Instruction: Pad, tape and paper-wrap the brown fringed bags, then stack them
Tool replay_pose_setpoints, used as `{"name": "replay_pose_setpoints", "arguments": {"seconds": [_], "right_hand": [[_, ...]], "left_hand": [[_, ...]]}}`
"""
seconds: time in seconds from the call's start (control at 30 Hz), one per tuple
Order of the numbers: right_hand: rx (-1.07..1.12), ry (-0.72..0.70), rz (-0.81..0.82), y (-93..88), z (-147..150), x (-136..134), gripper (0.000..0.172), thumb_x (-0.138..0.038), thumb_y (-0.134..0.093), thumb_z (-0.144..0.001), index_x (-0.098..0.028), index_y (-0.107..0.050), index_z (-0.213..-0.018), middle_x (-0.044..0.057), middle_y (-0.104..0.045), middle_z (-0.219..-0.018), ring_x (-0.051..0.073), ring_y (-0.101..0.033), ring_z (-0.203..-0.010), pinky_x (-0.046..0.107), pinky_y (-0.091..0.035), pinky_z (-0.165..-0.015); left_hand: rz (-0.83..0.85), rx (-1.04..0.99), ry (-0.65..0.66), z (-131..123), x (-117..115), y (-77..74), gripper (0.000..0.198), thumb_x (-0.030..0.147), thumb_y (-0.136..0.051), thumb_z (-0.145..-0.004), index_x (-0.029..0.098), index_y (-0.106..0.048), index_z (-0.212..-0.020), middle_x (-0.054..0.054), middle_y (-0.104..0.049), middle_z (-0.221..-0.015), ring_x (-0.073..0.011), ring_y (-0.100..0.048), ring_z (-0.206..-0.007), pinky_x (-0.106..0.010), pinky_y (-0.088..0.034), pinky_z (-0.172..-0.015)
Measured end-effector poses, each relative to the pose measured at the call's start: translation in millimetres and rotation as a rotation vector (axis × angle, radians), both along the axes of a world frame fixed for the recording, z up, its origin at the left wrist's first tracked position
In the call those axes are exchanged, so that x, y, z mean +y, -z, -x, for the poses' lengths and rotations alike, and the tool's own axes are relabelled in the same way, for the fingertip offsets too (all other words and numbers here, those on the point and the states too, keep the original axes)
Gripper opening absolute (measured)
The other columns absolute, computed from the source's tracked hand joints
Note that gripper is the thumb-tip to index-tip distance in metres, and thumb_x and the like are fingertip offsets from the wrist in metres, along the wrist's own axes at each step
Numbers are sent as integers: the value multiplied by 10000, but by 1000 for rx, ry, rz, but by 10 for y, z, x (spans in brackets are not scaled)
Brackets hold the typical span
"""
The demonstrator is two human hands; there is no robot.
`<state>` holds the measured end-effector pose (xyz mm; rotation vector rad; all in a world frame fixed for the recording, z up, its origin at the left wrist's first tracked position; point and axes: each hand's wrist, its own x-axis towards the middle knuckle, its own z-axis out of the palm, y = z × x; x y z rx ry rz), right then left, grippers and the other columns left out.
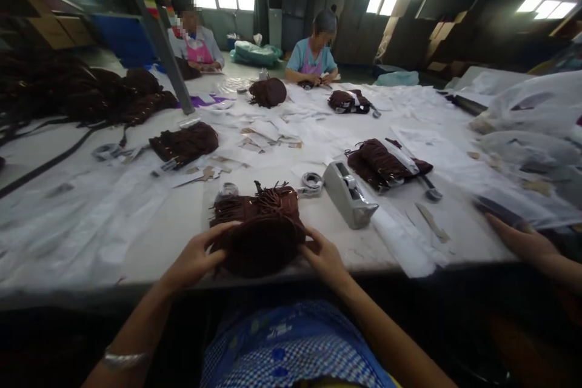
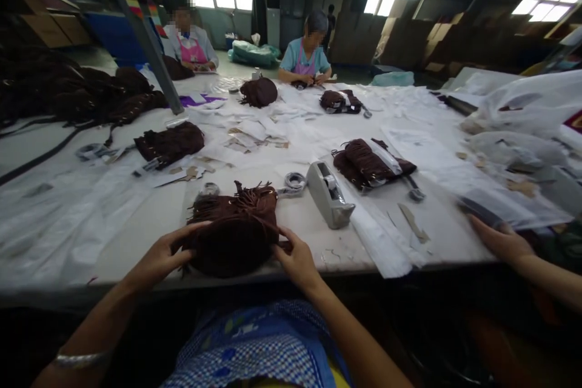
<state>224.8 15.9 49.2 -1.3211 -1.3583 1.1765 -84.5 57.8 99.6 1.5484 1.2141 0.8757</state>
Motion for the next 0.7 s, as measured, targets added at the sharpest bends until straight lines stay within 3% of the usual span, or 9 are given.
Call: {"name": "replay_pose_setpoints", "arguments": {"seconds": [0.07,0.13,0.2,0.27,0.33,0.43,0.53,0.7], "right_hand": [[-149,0,-17,6,-60,-68,314,-380,-639,-859,-204,-673,-1118,79,-714,-1100,240,-708,-904,394,-573,-857],[-252,-1,-15,-7,-113,-118,245,-396,-631,-867,-191,-690,-989,79,-725,-988,241,-703,-884,393,-571,-851],[-238,6,-10,-31,-141,-157,249,-396,-642,-865,-189,-670,-1000,81,-719,-982,236,-699,-906,386,-571,-862],[-139,6,-33,-59,-138,-175,344,-385,-649,-868,-198,-618,-1155,93,-689,-1122,230,-682,-1001,370,-572,-881],[-81,0,-73,-83,-118,-161,473,-374,-644,-878,-223,-540,-1313,97,-633,-1261,225,-656,-1086,361,-565,-910],[-157,2,-109,-89,-97,-80,538,-365,-612,-899,-254,-495,-1412,72,-650,-1238,213,-678,-1027,371,-560,-920],[-210,-19,-139,-79,-103,28,496,-369,-606,-897,-242,-560,-1374,55,-705,-1115,212,-699,-913,382,-577,-873],[-121,17,-143,-108,-136,165,421,-415,-681,-847,-216,-675,-1218,64,-709,-1167,256,-674,-1035,428,-536,-973]], "left_hand": [[-20,34,-151,137,-192,111,399,313,-722,-658,271,-754,-1053,-51,-702,-1221,-330,-589,-1224,-480,-395,-1115],[-30,59,-416,237,-373,229,325,379,-688,-714,264,-737,-1014,-55,-704,-1201,-317,-604,-1208,-484,-422,-1094],[25,18,-618,243,-548,339,334,443,-670,-757,249,-703,-1027,-68,-720,-1136,-311,-651,-1131,-489,-492,-1023],[145,-81,-597,133,-697,424,407,484,-675,-782,232,-670,-1102,-84,-726,-1113,-302,-689,-1057,-473,-544,-956],[222,-183,-463,-60,-789,477,521,485,-708,-776,229,-623,-1222,-106,-690,-1226,-301,-676,-1097,-446,-548,-957],[179,-263,-399,-352,-796,503,737,449,-758,-745,257,-490,-1404,-110,-548,-1433,-301,-564,-1270,-409,-500,-1032],[117,-325,-444,-503,-704,497,757,426,-758,-755,256,-457,-1429,-100,-541,-1441,-279,-535,-1303,-388,-467,-1069],[103,-394,-516,-500,-555,462,644,436,-792,-720,199,-571,-1276,-100,-669,-1240,-268,-631,-1155,-389,-531,-981]]}}
